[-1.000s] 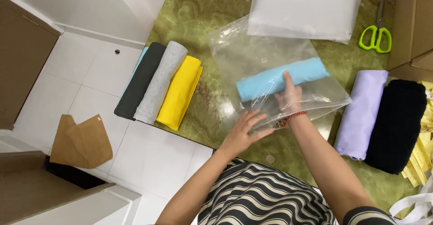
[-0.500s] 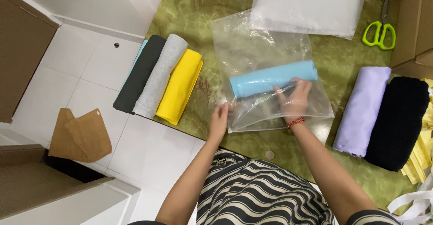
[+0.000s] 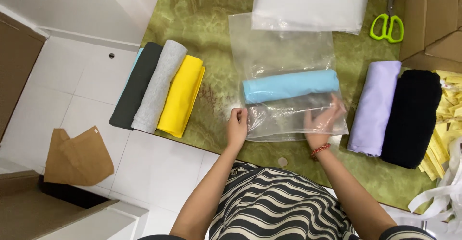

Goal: The person rolls a piece of fabric, places it into a clear plastic bag, puts the bag into a cardboard box, and wraps a white ribbon around the box by hand.

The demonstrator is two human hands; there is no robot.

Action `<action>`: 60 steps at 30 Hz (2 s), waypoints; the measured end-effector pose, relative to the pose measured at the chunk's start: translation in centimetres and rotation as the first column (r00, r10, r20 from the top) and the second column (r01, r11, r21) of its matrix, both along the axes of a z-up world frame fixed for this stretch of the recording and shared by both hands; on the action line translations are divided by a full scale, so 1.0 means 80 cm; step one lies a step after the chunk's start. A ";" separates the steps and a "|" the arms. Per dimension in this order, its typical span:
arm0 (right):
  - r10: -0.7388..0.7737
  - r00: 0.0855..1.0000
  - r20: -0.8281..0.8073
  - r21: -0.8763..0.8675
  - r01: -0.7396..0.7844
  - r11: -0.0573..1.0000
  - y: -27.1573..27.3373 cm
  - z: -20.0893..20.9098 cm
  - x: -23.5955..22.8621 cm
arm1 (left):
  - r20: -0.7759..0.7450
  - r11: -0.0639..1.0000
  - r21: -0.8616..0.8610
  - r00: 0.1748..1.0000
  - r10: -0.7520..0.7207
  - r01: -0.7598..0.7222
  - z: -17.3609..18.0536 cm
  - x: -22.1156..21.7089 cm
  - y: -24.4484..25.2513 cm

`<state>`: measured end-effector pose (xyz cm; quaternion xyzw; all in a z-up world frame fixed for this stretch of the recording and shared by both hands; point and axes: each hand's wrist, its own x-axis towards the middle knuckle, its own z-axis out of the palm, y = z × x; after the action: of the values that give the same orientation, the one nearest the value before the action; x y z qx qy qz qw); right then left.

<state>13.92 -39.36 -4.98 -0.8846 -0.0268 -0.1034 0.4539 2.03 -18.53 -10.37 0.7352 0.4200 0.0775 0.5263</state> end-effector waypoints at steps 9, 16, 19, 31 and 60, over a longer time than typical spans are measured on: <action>0.518 0.845 0.137 -0.389 -0.435 0.812 0.043 -0.002 -0.003 | 0.019 0.987 -0.163 1.000 -0.005 0.008 -0.046 0.002 0.012; 0.477 0.864 -0.161 -0.544 -0.481 0.687 0.038 -0.045 0.000 | 0.074 0.880 -0.469 0.989 0.125 -0.076 -0.068 -0.006 0.028; 0.470 0.853 -0.228 -0.483 -0.518 0.705 0.047 -0.038 0.010 | 0.068 0.866 -0.495 0.990 0.126 -0.076 -0.060 -0.008 0.034; 0.488 0.858 -0.162 -0.568 -0.485 0.665 0.125 -0.043 0.113 | -0.051 0.852 -0.517 0.996 0.067 -0.084 0.013 -0.019 0.032; 0.072 0.995 -0.068 -0.214 -0.085 0.973 -0.012 0.052 0.002 | 0.058 0.888 -0.437 0.990 -0.130 0.142 0.008 0.049 0.025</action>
<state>14.09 -40.28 -0.83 -0.9298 -0.0593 -0.0554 0.3590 5.92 -16.55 -9.75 0.6240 0.3670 -0.0466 0.6883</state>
